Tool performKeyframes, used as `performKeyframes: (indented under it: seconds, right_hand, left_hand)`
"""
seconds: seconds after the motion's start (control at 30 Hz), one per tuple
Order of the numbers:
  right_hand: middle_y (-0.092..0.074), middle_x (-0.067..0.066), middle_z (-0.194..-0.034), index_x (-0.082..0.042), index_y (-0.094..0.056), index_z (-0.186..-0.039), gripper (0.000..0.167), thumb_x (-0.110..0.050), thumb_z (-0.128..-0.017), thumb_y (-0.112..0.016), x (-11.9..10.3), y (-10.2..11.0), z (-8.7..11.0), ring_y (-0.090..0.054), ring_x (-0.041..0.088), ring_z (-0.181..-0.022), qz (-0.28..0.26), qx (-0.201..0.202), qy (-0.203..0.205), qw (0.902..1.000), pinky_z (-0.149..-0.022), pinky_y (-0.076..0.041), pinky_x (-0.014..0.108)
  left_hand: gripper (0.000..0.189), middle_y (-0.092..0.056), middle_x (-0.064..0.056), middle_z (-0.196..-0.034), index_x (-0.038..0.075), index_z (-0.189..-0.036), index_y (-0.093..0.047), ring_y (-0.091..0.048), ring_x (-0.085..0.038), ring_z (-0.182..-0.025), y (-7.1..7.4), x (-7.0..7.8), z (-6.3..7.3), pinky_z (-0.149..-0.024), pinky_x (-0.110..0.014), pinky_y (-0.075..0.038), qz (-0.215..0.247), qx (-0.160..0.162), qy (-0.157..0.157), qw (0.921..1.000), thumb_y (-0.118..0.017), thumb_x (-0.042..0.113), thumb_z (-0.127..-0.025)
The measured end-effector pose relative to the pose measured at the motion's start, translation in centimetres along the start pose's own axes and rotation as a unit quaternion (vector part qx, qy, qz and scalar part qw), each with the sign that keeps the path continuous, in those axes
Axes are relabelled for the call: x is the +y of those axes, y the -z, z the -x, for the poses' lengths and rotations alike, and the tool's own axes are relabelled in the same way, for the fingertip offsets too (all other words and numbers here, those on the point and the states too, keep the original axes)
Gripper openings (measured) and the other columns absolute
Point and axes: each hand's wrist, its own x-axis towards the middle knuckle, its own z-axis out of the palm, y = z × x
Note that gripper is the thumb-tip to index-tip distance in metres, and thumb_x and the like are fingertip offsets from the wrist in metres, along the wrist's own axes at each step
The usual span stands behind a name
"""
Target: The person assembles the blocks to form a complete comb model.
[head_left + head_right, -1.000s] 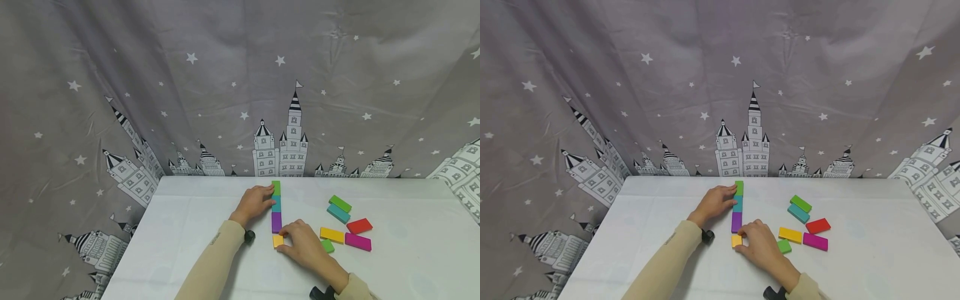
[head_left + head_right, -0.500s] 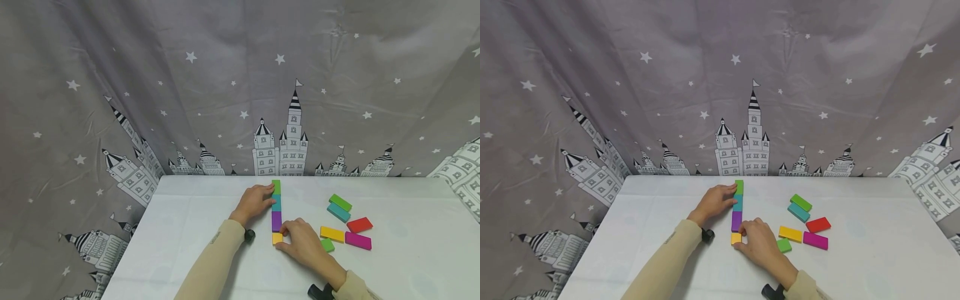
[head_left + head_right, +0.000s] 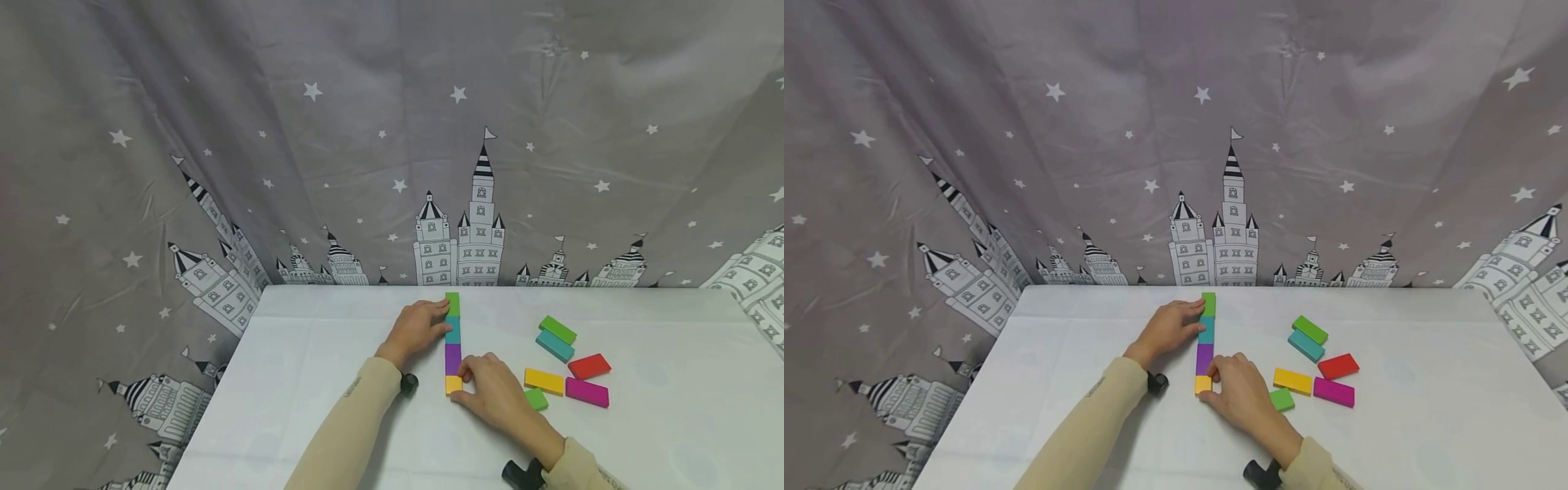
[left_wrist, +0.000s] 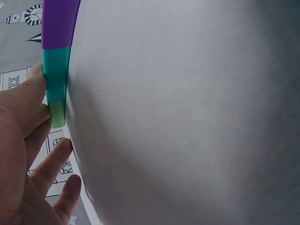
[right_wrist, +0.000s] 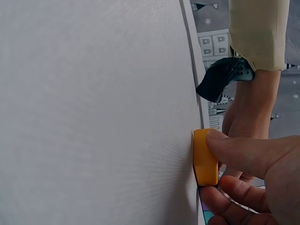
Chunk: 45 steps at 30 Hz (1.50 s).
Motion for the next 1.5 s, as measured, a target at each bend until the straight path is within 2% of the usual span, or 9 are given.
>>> performKeyframes:
  seconds: [0.3, 0.6, 0.8, 1.03, 1.13, 1.23, 1.4, 1.47, 1.5]
  right_hand:
    - [-0.055, -0.010, -0.077, -0.016, -0.069, -0.092, 0.036, -0.033, -0.071, -0.092, -0.3, 0.3, 0.2, -0.046, 0.012, -0.076, 0.001, -0.003, -0.016, 0.9999, -0.065, -0.042, 0.027]
    - [-0.068, -0.006, -0.093, -0.015, -0.073, -0.105, 0.037, -0.029, -0.076, -0.089, 0.4, 3.0, 1.2, -0.056, 0.017, -0.093, -0.006, 0.010, -0.054, 0.9985, -0.081, -0.054, 0.036]
    - [-0.070, 0.002, -0.103, -0.010, -0.072, -0.110, 0.038, -0.029, -0.080, -0.086, 1.7, 5.5, 1.8, -0.059, 0.024, -0.100, -0.013, 0.034, -0.059, 0.9976, -0.082, -0.057, 0.043]
    - [-0.069, 0.004, -0.109, -0.008, -0.071, -0.114, 0.036, -0.022, -0.083, -0.084, 4.4, 7.5, 2.7, -0.060, 0.027, -0.105, -0.038, 0.056, -0.025, 0.9974, -0.086, -0.055, 0.048]
    - [-0.068, 0.005, -0.111, -0.009, -0.071, -0.115, 0.035, -0.022, -0.084, -0.082, 5.5, 8.0, 3.2, -0.058, 0.029, -0.109, -0.046, 0.058, -0.024, 0.9969, -0.090, -0.053, 0.052]
    - [-0.068, 0.006, -0.113, -0.009, -0.071, -0.114, 0.034, -0.023, -0.085, -0.082, 6.6, 8.4, 3.7, -0.057, 0.029, -0.112, -0.046, 0.066, -0.021, 0.9965, -0.092, -0.050, 0.052]
    - [-0.069, 0.004, -0.110, -0.011, -0.072, -0.113, 0.035, -0.027, -0.084, -0.083, 8.0, 8.9, 4.5, -0.056, 0.023, -0.098, -0.033, 0.075, -0.014, 0.9966, -0.076, -0.049, 0.035]
    - [-0.068, 0.004, -0.108, -0.011, -0.072, -0.114, 0.035, -0.026, -0.084, -0.083, 8.5, 9.0, 4.7, -0.052, 0.022, -0.093, -0.028, 0.069, -0.016, 0.9971, -0.072, -0.046, 0.034]
    - [-0.068, 0.005, -0.108, -0.010, -0.071, -0.114, 0.036, -0.024, -0.083, -0.083, 8.7, 9.0, 4.8, -0.052, 0.023, -0.094, -0.026, 0.065, -0.020, 0.9973, -0.074, -0.046, 0.035]
  left_hand:
    - [0.053, -0.048, 0.011, -0.152, 0.017, -0.143, -0.057, -0.047, -0.019, -0.138, 0.1, -0.1, 0.1, -0.116, -0.045, -0.035, -0.001, 0.004, -0.007, 1.0000, -0.068, 0.038, -0.096]
    - [0.053, -0.049, 0.011, -0.151, 0.017, -0.143, -0.057, -0.048, -0.018, -0.137, 0.0, -0.1, 0.1, -0.116, -0.044, -0.036, 0.000, 0.008, -0.011, 0.9999, -0.068, 0.039, -0.096]
    - [0.053, -0.049, 0.011, -0.151, 0.017, -0.143, -0.057, -0.048, -0.019, -0.137, 0.0, 0.0, 0.1, -0.115, -0.045, -0.036, 0.000, 0.008, -0.009, 0.9999, -0.068, 0.038, -0.096]
    - [0.053, -0.049, 0.011, -0.151, 0.017, -0.143, -0.057, -0.047, -0.019, -0.137, -0.1, -0.2, 0.1, -0.115, -0.045, -0.036, -0.004, 0.005, -0.008, 0.9999, -0.068, 0.039, -0.096]
    - [0.053, -0.049, 0.011, -0.151, 0.017, -0.143, -0.057, -0.048, -0.019, -0.137, -0.1, -0.2, 0.0, -0.115, -0.045, -0.037, -0.004, 0.007, -0.011, 0.9999, -0.068, 0.039, -0.095]
    - [0.053, -0.049, 0.011, -0.151, 0.017, -0.143, -0.057, -0.048, -0.019, -0.137, -0.1, -0.2, 0.0, -0.114, -0.045, -0.038, -0.008, 0.008, -0.013, 0.9999, -0.068, 0.039, -0.096]
    - [0.053, -0.049, 0.010, -0.151, 0.017, -0.143, -0.057, -0.049, -0.018, -0.136, -0.1, -0.2, 0.0, -0.114, -0.044, -0.039, -0.007, 0.007, -0.015, 0.9998, -0.067, 0.040, -0.096]
    - [0.053, -0.050, 0.010, -0.151, 0.017, -0.143, -0.057, -0.049, -0.019, -0.136, 0.0, -0.1, 0.0, -0.114, -0.044, -0.038, -0.003, 0.006, -0.014, 0.9999, -0.067, 0.039, -0.096]
    - [0.053, -0.049, 0.010, -0.151, 0.017, -0.143, -0.057, -0.049, -0.019, -0.136, 0.0, -0.1, 0.1, -0.114, -0.044, -0.038, -0.002, 0.007, -0.014, 0.9999, -0.067, 0.039, -0.096]
